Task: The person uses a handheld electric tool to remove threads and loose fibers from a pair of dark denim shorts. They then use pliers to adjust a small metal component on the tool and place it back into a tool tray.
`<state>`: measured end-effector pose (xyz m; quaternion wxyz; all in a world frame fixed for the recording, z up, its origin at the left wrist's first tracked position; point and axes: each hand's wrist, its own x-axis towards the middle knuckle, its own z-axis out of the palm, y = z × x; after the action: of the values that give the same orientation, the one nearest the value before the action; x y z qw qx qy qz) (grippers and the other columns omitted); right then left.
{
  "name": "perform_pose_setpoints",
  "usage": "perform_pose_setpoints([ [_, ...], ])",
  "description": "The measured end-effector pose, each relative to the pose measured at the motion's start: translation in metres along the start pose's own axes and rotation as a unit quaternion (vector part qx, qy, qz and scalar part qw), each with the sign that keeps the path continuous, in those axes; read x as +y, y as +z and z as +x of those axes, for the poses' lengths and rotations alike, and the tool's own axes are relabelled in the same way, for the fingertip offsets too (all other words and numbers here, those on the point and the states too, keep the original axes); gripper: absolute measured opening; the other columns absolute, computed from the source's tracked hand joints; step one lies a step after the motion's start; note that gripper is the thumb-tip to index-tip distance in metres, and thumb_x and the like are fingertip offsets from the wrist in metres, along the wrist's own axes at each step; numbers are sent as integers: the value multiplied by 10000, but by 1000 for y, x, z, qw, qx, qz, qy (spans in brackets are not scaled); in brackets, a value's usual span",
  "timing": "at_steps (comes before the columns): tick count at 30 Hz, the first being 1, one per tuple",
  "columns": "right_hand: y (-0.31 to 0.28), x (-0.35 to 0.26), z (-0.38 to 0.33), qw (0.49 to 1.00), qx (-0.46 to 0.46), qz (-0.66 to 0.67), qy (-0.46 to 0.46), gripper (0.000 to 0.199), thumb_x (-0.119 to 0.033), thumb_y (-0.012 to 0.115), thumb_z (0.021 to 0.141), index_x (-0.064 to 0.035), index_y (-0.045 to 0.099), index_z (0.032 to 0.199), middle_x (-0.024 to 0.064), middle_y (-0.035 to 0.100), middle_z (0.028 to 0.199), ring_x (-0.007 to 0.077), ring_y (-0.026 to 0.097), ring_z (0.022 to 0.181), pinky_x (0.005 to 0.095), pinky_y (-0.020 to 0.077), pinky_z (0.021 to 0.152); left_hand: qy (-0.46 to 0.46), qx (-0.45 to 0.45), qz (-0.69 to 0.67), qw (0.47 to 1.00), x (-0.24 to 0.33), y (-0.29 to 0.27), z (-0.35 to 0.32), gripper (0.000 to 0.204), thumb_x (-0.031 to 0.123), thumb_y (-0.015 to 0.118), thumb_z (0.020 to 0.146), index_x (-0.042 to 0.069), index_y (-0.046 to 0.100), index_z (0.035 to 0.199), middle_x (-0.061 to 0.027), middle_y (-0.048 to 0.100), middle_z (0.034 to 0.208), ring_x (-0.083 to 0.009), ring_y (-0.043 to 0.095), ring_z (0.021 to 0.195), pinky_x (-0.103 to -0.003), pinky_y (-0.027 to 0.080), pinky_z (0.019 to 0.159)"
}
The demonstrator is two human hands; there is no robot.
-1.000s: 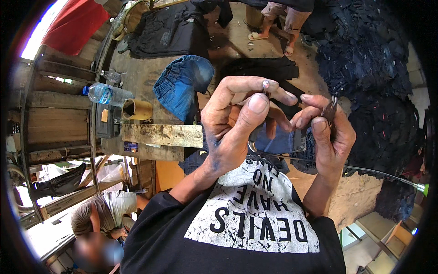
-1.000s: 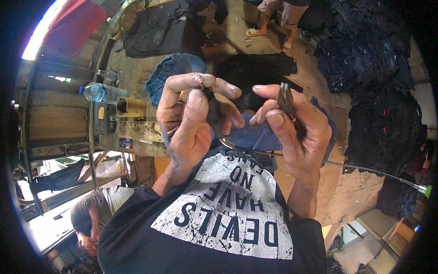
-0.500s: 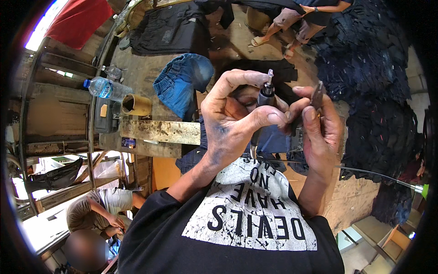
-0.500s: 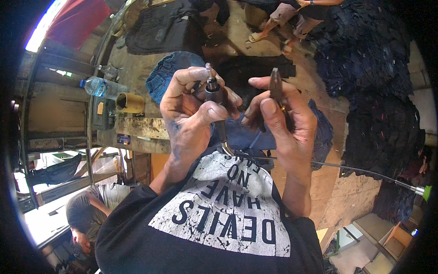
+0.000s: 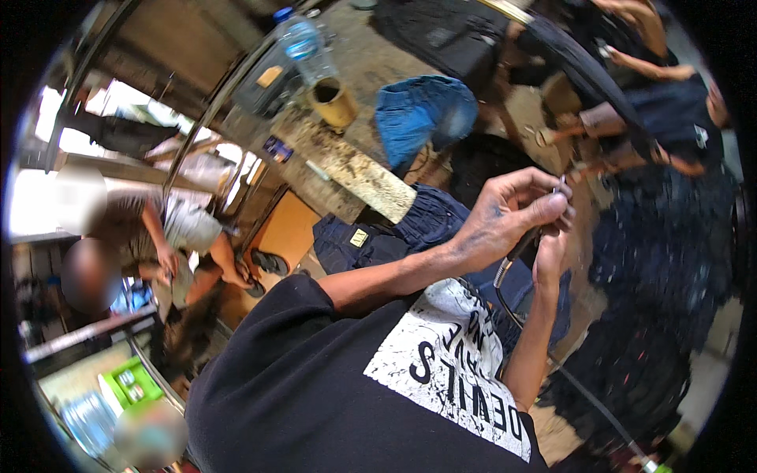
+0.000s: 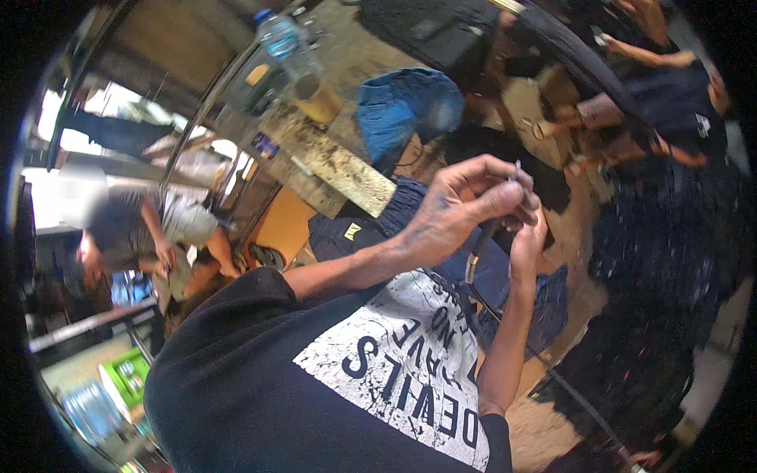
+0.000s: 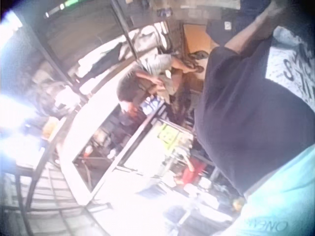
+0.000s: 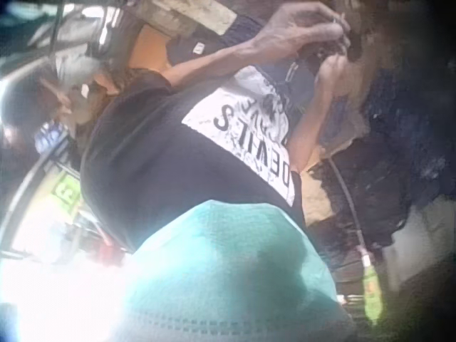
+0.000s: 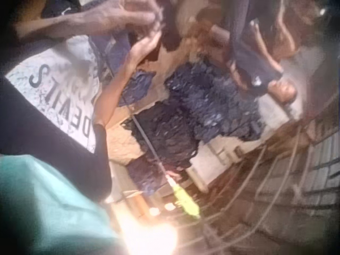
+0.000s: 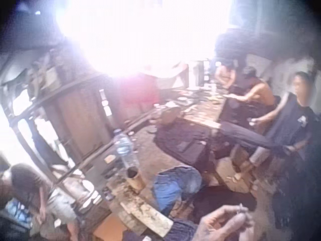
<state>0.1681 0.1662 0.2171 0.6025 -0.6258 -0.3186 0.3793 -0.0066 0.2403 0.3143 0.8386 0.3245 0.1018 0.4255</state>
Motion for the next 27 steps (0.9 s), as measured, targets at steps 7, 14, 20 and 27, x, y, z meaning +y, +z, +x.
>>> perform_pose_setpoints([
  [7,111,98,108,947,-273,-161,55,442,-236,685,1055,-34,618,1442,40,676,1152,113,598,971,285,495,831,28,55,38,997,19,-49,-36,175,145,701,1055,48,579,1134,-183,769,1164,-227,772,1011,-378,630,908],
  [14,282,138,166,873,-312,-372,-40,444,-250,732,941,14,697,1296,248,777,1047,378,760,982,458,567,897,53,211,-8,976,42,-123,-55,192,128,701,1052,51,526,1069,-205,756,1170,-230,777,1005,-357,648,856],
  [20,365,156,207,884,-274,-370,-78,305,-94,725,924,49,716,1193,224,776,852,328,787,761,452,595,761,28,329,31,943,8,-222,-43,233,165,699,1059,12,535,1123,-189,753,1127,-235,772,984,-356,647,837],
  [27,404,177,246,896,-291,-315,-113,398,32,646,950,45,652,1348,217,793,1068,216,796,878,349,632,756,-13,347,170,922,-25,-301,-38,361,283,700,1063,-20,544,1185,-174,773,1073,-217,780,974,-344,624,846],
])
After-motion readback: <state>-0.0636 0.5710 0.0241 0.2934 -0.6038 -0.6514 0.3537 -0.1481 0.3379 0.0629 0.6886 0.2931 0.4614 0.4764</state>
